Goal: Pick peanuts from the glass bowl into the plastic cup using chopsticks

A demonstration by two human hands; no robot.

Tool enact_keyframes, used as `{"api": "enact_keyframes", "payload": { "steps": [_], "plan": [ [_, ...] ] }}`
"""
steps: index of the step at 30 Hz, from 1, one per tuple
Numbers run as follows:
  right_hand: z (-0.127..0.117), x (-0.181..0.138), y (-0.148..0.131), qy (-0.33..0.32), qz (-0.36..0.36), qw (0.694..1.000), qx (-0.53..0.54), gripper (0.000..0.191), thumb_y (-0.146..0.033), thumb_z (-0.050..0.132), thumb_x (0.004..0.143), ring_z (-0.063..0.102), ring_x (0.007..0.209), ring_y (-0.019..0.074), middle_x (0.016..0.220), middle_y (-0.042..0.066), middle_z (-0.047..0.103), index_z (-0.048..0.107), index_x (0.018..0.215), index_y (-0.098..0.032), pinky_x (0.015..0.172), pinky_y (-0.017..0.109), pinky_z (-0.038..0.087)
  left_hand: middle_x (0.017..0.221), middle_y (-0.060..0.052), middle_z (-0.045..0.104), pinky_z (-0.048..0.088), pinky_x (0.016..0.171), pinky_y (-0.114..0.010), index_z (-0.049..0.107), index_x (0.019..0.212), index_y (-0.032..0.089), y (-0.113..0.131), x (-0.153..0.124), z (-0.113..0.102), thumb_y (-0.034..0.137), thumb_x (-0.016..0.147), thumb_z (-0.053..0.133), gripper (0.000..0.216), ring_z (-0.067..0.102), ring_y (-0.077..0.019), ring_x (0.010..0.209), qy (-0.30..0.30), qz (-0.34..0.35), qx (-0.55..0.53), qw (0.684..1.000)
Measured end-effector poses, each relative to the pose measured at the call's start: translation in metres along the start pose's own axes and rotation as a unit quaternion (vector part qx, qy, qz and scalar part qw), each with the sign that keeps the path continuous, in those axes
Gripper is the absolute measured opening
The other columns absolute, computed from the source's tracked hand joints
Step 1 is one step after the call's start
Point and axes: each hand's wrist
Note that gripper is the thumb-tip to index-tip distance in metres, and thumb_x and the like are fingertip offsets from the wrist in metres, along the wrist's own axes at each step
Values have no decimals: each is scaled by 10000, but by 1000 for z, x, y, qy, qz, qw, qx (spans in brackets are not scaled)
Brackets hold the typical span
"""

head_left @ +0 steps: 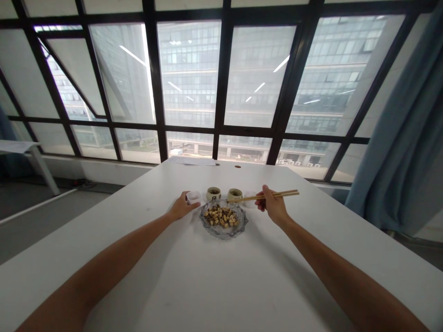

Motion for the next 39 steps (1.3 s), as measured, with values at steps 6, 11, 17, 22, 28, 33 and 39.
{"api": "enact_keyframes", "payload": {
  "steps": [6,11,17,22,28,33,39],
  "plan": [
    [-4,7,10,20,74,996,47,562,-705,647,730,484,305,104,432,29,583,571,615,-161,265,197,336,1123,-131,676,522,873,-367,461,1244,154,4,-3,-2,533,682,746,735,658,-258,1021,4,8,8,1000],
    [-4,3,7,8,30,999,26,579,-732,621,736,491,318,102,452,27,595,585,630,-164,278,203,350,1132,-136,673,519,879,-369,464,1241,148,6,-3,-1,511,682,748,725,658,-256,1012,3,5,10,1000],
    [-6,-14,-8,-73,-164,972,-150,507,-634,534,873,554,389,118,514,30,637,652,694,-175,358,222,417,1116,-132,683,523,872,-362,448,1262,150,7,-5,-1,537,697,730,741,666,-251,1002,-1,7,4,1000],
    [-11,-21,-11,-129,-245,927,-253,488,-561,463,944,603,442,129,560,32,668,674,714,-186,433,236,469,1124,-129,681,525,869,-351,446,1269,150,9,-7,-1,514,702,737,734,664,-250,1015,2,-4,11,1000],
    [-8,-20,-7,-98,-201,955,-196,495,-578,479,930,574,407,121,537,32,650,656,698,-179,381,224,443,1127,-129,673,519,869,-354,425,1298,146,11,-8,-1,491,716,731,742,660,-242,1001,3,-13,22,1000],
    [-3,-14,-6,-20,-118,991,-65,532,-660,549,847,509,332,108,479,26,614,625,664,-166,302,213,375,1048,-96,685,524,823,-340,410,1315,161,8,-9,-1,529,713,719,770,669,-228,948,-1,-12,19,1000],
    [-4,-1,4,34,-20,998,47,572,-719,648,717,481,295,104,444,26,599,601,629,-157,266,207,333,1017,-92,681,521,788,-332,430,1300,156,9,-7,-1,545,708,714,764,667,-227,922,7,1,30,1000]
  ]
}}
Point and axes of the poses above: each hand's wrist, its own x-axis towards the middle knuckle, its own z-axis out of the palm, y = z × x
